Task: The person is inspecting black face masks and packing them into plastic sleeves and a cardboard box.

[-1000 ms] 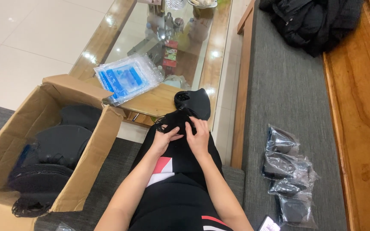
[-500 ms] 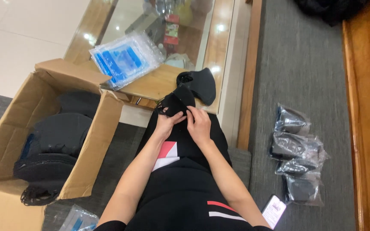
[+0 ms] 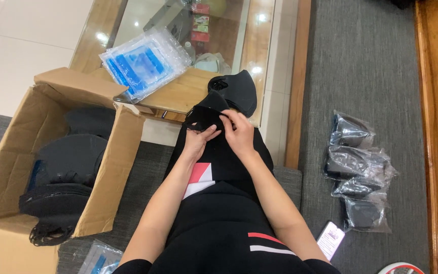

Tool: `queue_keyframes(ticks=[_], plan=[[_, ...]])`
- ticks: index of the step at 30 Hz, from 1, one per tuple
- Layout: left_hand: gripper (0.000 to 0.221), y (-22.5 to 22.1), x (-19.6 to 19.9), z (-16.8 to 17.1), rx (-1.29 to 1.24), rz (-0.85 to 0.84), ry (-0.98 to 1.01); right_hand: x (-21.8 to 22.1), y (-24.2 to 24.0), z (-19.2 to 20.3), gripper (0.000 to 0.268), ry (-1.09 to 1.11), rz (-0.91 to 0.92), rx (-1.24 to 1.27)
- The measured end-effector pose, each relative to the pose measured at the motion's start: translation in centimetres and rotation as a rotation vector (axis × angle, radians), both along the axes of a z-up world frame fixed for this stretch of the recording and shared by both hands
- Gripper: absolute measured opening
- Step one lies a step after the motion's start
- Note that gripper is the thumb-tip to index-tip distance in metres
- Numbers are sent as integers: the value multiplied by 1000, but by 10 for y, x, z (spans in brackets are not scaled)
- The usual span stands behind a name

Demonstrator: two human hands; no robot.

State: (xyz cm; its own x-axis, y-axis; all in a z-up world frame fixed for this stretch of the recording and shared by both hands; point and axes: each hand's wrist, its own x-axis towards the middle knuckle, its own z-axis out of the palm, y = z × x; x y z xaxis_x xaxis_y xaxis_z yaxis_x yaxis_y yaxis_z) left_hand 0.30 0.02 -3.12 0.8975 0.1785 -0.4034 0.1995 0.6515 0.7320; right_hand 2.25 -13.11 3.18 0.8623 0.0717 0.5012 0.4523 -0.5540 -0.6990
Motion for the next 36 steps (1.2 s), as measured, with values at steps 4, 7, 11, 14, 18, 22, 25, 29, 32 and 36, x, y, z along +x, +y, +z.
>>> queue_keyframes(ticks=[4,7,11,14,18,22,25,29,32,36], plan=[[36,5,2,-6,-46,2,-1,30,-8,-8,15,219,20,320],[37,10,2,0,-128,52,-1,54,-17,-4,6,378,-18,536],[35,12,4,-24,-205,115,-8,74,-37,-16,18,560,-169,598],[36,12,5,-13,-230,122,-3,83,-44,-23,28,616,-239,473],[36,11,4,-6,-242,111,5,78,-44,-4,37,622,-289,228],[38,11,2,0,-233,103,4,69,-38,14,41,582,-335,46],[39,10,3,-16,-225,97,-13,66,-34,23,55,448,-281,-35],[42,11,3,-15,-221,96,-8,75,-35,13,68,570,-216,-167],[42,9,1,-11,-226,94,-11,76,-36,6,71,601,-223,-199],[42,9,1,-8,-212,94,-13,73,-34,5,70,626,-242,-194]])
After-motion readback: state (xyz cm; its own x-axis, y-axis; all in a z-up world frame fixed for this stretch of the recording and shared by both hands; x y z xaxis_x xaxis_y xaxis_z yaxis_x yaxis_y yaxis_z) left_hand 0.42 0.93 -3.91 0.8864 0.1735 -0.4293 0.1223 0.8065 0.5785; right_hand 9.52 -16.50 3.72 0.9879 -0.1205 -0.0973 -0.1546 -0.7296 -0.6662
